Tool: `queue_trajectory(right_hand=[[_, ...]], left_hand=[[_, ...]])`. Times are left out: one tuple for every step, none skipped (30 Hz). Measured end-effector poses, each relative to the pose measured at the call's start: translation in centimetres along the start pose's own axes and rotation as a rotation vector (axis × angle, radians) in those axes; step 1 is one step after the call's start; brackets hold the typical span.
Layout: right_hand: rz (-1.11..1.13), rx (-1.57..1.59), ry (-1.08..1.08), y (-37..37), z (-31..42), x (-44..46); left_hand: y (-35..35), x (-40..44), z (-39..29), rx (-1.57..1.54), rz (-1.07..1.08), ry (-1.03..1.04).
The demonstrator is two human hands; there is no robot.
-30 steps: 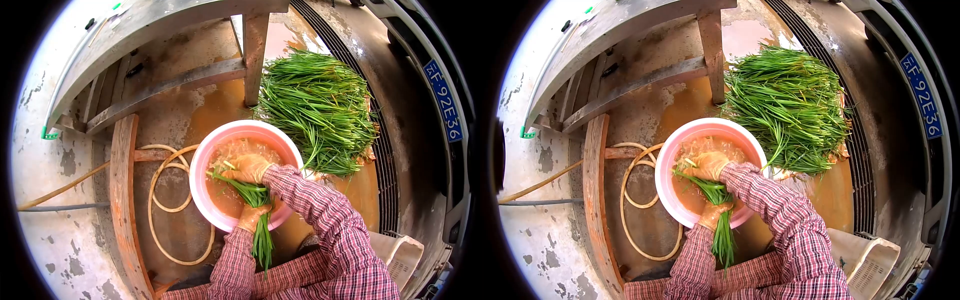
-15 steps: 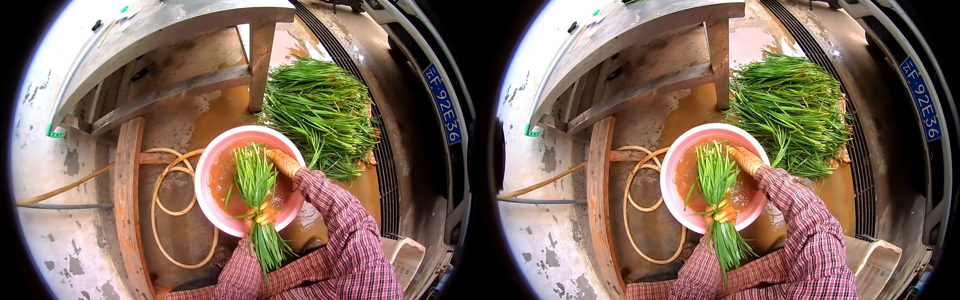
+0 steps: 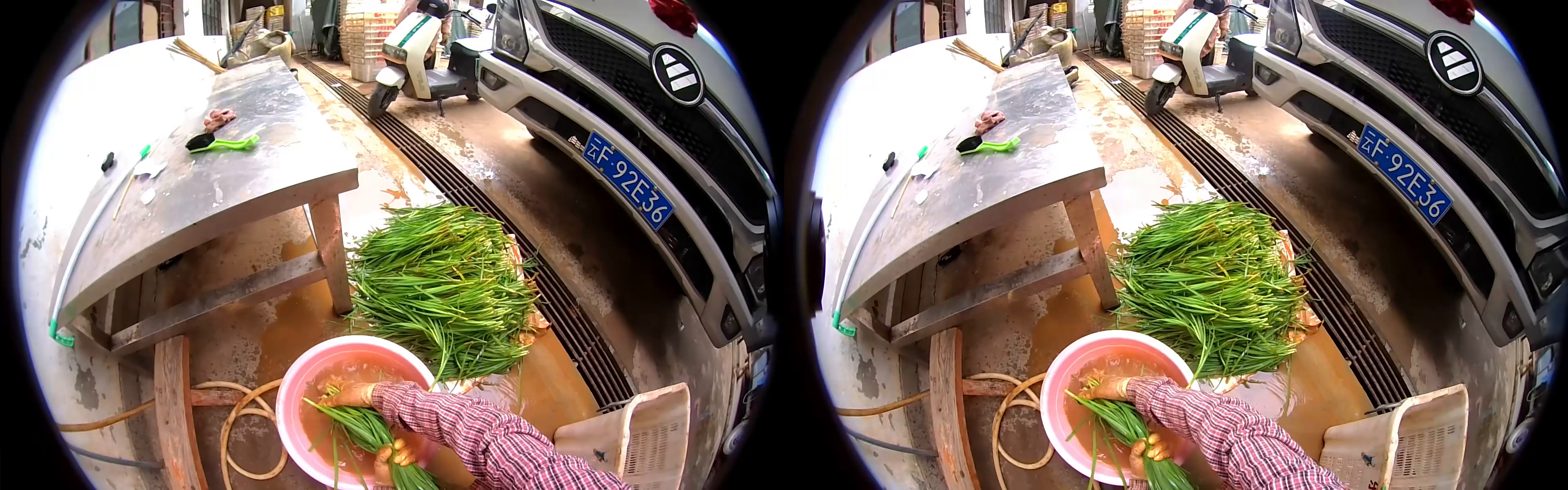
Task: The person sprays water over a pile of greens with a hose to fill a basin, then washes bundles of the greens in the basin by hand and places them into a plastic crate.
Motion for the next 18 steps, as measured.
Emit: queue_trajectory(right_hand=[[-0.014, -0.016, -0.004, -1.0, -0.4, 0.7], [-0.015, -0.025, -0.005, -1.2, -1.0, 1.4], [0.001, -0.023, 0.003, -0.4, -1.7, 1.5], [0.033, -0.019, 0.021, 0.5, -2.1, 0.8], [0.038, -0.013, 0.006, -0.6, -2.7, 1.2], [0.046, -0.153, 0.065, -2.7, -1.8, 0.3], [0.036, 0.138, 0.250, -2.4, -6.0, 1.8], [-0.079, 0.335, 0.211, -4.2, -5.5, 1.5], [0.024, 0.337, 0.209, -3.5, -6.8, 3.1], [-0.063, 0.202, 0.207, -5.1, -6.0, 2.2], [-0.130, 0.272, 0.098, -5.7, -5.9, 2.5], [-0.130, 0.357, 0.001, -6.4, -4.7, 2.9], [-0.142, 0.329, 0.024, -8.2, -2.9, 1.9], [-0.159, 0.370, 0.094, -9.9, -2.4, 1.6], [-0.288, 0.450, 0.126, -13.3, -1.4, 0.8], [-0.394, 0.644, 0.036, -16.3, -2.8, 1.8], [-0.429, 0.602, 0.124, -19.3, -2.5, 0.8], [-0.377, 0.617, 0.111, -20.8, -2.1, 0.0]], left_hand=[[0.2, 0.0, 0.3, 0.028, 0.013, -0.014], [0.3, -0.3, 0.5, 0.056, 0.030, -0.031], [0.5, -0.3, 0.7, 0.098, 0.034, -0.044], [1.0, -0.3, 1.0, 0.145, 0.015, -0.047], [0.7, -0.8, 1.2, 0.241, -0.074, -0.042], [0.4, -1.2, 1.2, 0.373, -0.159, -0.083], [-0.1, -1.8, 0.8, 0.501, -0.362, -0.089], [1.1, -2.4, 0.6, 0.625, -0.482, -0.081], [1.5, -2.5, -0.4, 0.778, -0.576, -0.086], [1.7, -3.3, -0.9, 0.926, -0.675, -0.105], [2.6, -3.5, -1.0, 0.925, -0.704, -0.091], [3.7, -2.6, -1.8, 1.026, -0.727, -0.041], [4.6, -2.6, -2.3, 1.119, -0.759, 0.005], [5.1, -2.8, -2.3, 1.118, -0.775, 0.005], [6.1, -2.1, -2.7, 1.187, -0.735, 0.034], [6.7, -1.5, -2.8, 1.250, -0.692, 0.066], [6.3, -2.1, -3.2, 1.297, -0.734, 0.064], [6.7, -1.7, -3.0, 1.297, -0.735, 0.066]])
Point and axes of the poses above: each hand's wrist, its own x-axis towards the middle knuckle, its own y-axis out of the palm, z = x × y, the point moved 9 cm from there along x, towards the middle knuckle
